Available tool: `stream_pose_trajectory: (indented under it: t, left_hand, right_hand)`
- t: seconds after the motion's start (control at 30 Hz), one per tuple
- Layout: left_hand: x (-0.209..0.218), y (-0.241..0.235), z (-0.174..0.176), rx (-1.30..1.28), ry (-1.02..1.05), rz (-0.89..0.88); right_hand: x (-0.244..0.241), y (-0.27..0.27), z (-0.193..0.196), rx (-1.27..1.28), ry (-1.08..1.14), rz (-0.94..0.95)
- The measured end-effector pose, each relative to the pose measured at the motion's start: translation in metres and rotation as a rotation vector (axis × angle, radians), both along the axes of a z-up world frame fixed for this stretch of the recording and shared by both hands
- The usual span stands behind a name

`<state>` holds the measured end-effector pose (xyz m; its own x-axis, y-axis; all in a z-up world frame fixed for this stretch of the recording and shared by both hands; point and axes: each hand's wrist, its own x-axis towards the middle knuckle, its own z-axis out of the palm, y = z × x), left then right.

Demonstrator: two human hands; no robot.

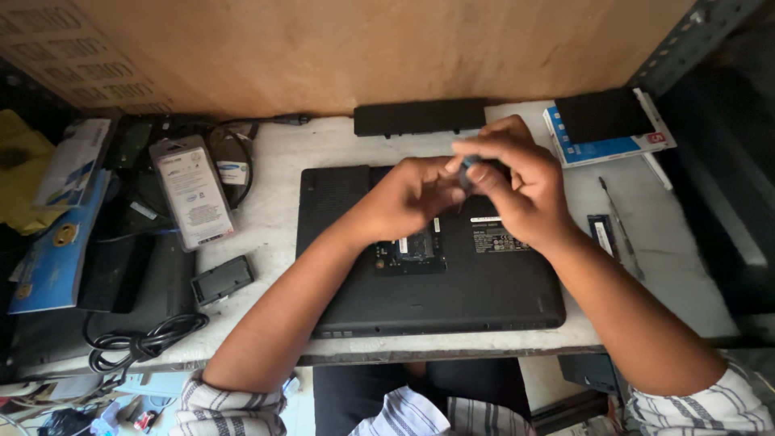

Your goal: The person removes the battery from a laptop, then uses a screwdriver to loosen and remove screws from the bottom cover. The person handles a hard drive and other small components on the workbench while continuing to unscrew the laptop chassis.

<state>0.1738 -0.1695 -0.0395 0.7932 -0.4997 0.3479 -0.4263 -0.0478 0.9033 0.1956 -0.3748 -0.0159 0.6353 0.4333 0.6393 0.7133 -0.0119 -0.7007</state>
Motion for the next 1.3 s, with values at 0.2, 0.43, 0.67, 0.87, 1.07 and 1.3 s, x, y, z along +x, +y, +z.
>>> stream_pose_trajectory:
  t: [0.2, 0.43, 0.67, 0.87, 1.07, 1.3]
  left_hand:
    - [0.0, -0.01, 0.004, 0.313, 0.158, 0.358]
    - [-0.004, -0.004, 0.013, 0.07, -0.037, 0.199]
    - [-0.009, -0.003, 0.026, 0.236, -0.093, 0.277]
    - [-0.005, 0.01, 0.027, 0.187, -0.206, 0.232]
    - [-0.002, 0.011, 0.019, 0.242, -0.157, 0.26]
    - [-0.002, 0.011, 0.019, 0.238, -0.188, 0.261]
  right_hand:
    - [0.002, 0.002, 0.0, 0.017, -0.212, 0.07]
    - [-0.001, 0.0, 0.006, -0.1, -0.157, -0.027]
    - [0.0, -0.001, 0.003, -0.198, -0.377, -0.151]
    - [0.003, -0.012, -0.002, -0.055, -0.209, -0.156]
    - [0.006, -0.011, -0.003, -0.07, -0.213, -0.079]
    - [0.003, -0.004, 0.002, -0.164, -0.297, -0.084]
